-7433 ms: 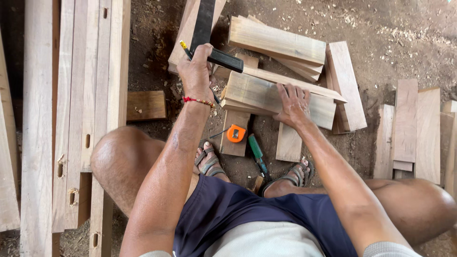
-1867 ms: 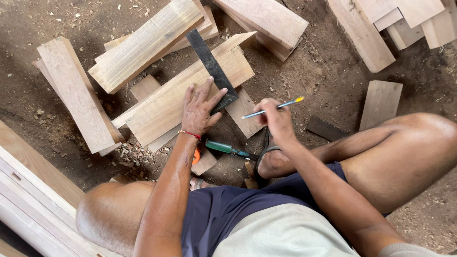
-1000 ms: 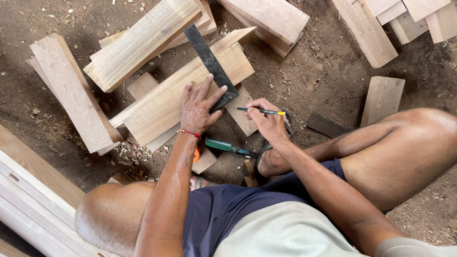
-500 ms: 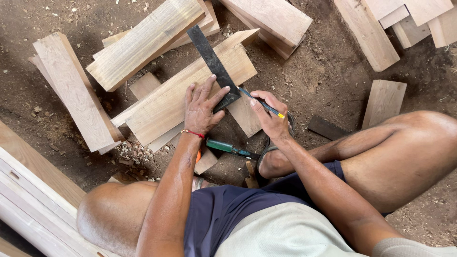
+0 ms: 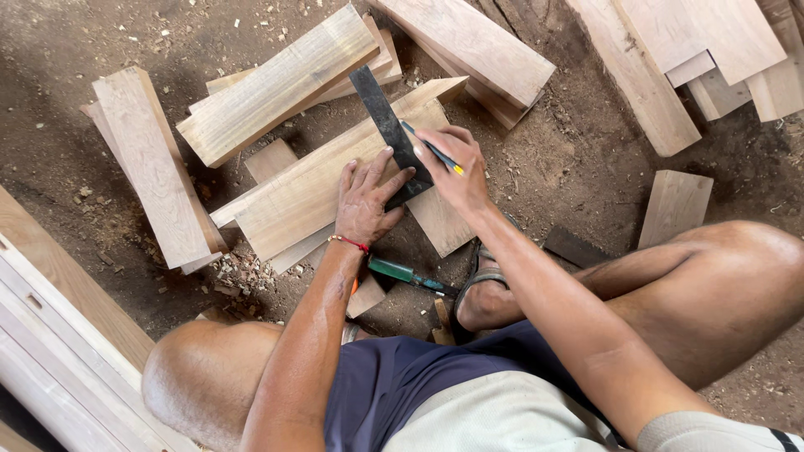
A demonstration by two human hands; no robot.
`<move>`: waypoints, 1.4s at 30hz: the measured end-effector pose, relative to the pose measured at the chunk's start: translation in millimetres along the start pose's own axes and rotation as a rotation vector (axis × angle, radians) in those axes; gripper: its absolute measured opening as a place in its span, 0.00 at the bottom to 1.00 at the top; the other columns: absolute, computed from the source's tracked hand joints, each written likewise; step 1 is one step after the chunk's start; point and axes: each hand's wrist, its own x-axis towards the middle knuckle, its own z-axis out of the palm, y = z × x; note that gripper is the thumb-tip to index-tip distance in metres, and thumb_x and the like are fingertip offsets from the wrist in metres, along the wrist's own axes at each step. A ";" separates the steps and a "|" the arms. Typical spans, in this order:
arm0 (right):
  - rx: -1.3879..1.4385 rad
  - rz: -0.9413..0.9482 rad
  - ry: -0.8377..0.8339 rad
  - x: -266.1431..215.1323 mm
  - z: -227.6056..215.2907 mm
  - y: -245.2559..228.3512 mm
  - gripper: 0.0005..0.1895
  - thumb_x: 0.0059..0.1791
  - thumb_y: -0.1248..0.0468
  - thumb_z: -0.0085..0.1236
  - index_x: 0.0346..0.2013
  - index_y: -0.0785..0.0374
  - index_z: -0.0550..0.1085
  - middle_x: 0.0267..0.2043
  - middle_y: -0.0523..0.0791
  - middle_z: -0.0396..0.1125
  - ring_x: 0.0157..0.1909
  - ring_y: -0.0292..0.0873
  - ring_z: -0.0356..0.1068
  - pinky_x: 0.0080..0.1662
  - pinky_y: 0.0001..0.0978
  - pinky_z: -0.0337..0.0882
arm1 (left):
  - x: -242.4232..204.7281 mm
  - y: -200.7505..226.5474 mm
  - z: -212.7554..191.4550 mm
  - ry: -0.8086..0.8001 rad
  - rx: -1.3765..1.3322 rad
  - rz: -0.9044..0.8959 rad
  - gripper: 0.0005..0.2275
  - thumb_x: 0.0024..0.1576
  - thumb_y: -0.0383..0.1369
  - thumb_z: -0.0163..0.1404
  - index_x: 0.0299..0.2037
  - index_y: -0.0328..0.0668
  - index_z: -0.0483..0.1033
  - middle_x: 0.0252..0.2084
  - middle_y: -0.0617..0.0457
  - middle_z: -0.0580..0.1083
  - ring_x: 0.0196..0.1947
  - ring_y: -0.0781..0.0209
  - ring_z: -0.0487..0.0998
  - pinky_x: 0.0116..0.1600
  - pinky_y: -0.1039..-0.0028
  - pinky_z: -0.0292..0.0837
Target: The person marks lines on several pieces of wood using a square and a pencil.
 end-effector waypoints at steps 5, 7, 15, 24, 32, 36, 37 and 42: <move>-0.048 0.187 -0.095 -3.0 -21.0 -15.4 0.11 0.51 0.59 0.62 0.48 0.52 0.82 0.50 0.44 0.76 0.58 0.50 0.67 0.59 0.53 0.64 | 0.5 2.0 -1.2 -0.013 0.006 -0.019 0.35 0.42 0.37 0.62 0.64 0.71 0.71 0.74 0.53 0.58 0.70 0.51 0.62 0.76 0.50 0.41; -0.145 0.233 -0.189 -19.5 -36.5 -12.1 0.12 0.52 0.56 0.59 0.48 0.52 0.81 0.48 0.45 0.77 0.60 0.49 0.68 0.59 0.53 0.66 | 0.8 0.7 -0.2 -0.010 -0.026 -0.009 0.34 0.42 0.36 0.62 0.64 0.69 0.71 0.74 0.52 0.57 0.70 0.51 0.62 0.76 0.50 0.41; 0.006 0.606 -0.294 -60.6 -29.0 18.3 0.15 0.55 0.52 0.51 0.49 0.57 0.77 0.41 0.42 0.78 0.43 0.40 0.78 0.43 0.32 0.74 | 4.8 -3.3 4.4 -0.031 -0.012 -0.014 0.34 0.43 0.36 0.62 0.65 0.70 0.70 0.75 0.53 0.55 0.70 0.50 0.61 0.76 0.51 0.39; 0.550 0.815 -0.055 -57.0 6.6 33.6 0.09 0.57 0.62 0.49 0.46 0.62 0.75 0.33 0.45 0.73 0.29 0.37 0.72 0.27 0.26 0.62 | 8.4 -9.3 -15.9 -0.175 0.063 -0.105 0.50 0.38 0.51 0.68 0.73 0.73 0.51 0.78 0.49 0.47 0.73 0.38 0.51 0.72 0.44 0.36; 0.712 0.881 0.222 -122.6 -2.8 144.8 0.04 0.57 0.65 0.48 0.42 0.60 0.71 0.30 0.45 0.72 0.24 0.37 0.69 0.25 0.28 0.66 | -7.0 -84.4 12.3 -0.137 0.140 -0.400 0.60 0.32 0.51 0.73 0.74 0.46 0.47 0.73 0.40 0.54 0.73 0.40 0.54 0.70 0.29 0.42; 0.515 0.978 0.059 -134.1 15.7 166.8 0.04 0.57 0.64 0.45 0.43 0.57 0.69 0.31 0.44 0.74 0.25 0.37 0.70 0.24 0.30 0.62 | -4.8 -72.8 16.0 -0.021 0.183 -0.423 0.59 0.27 0.53 0.73 0.69 0.41 0.52 0.64 0.39 0.61 0.65 0.39 0.59 0.64 0.29 0.49; 0.450 1.007 0.039 -135.7 14.4 168.0 0.04 0.56 0.64 0.45 0.44 0.56 0.69 0.32 0.43 0.74 0.26 0.38 0.70 0.24 0.30 0.61 | -11.6 -64.9 12.6 -0.038 0.134 -0.470 0.55 0.30 0.52 0.72 0.69 0.41 0.54 0.64 0.41 0.63 0.67 0.42 0.61 0.66 0.31 0.51; 0.182 1.094 -0.040 -125.4 31.9 156.3 0.05 0.55 0.65 0.50 0.43 0.61 0.72 0.30 0.44 0.71 0.26 0.40 0.68 0.26 0.35 0.67 | -35.5 -50.1 -28.2 -0.006 0.088 -0.655 0.53 0.33 0.52 0.68 0.69 0.39 0.53 0.62 0.43 0.64 0.66 0.45 0.62 0.69 0.39 0.52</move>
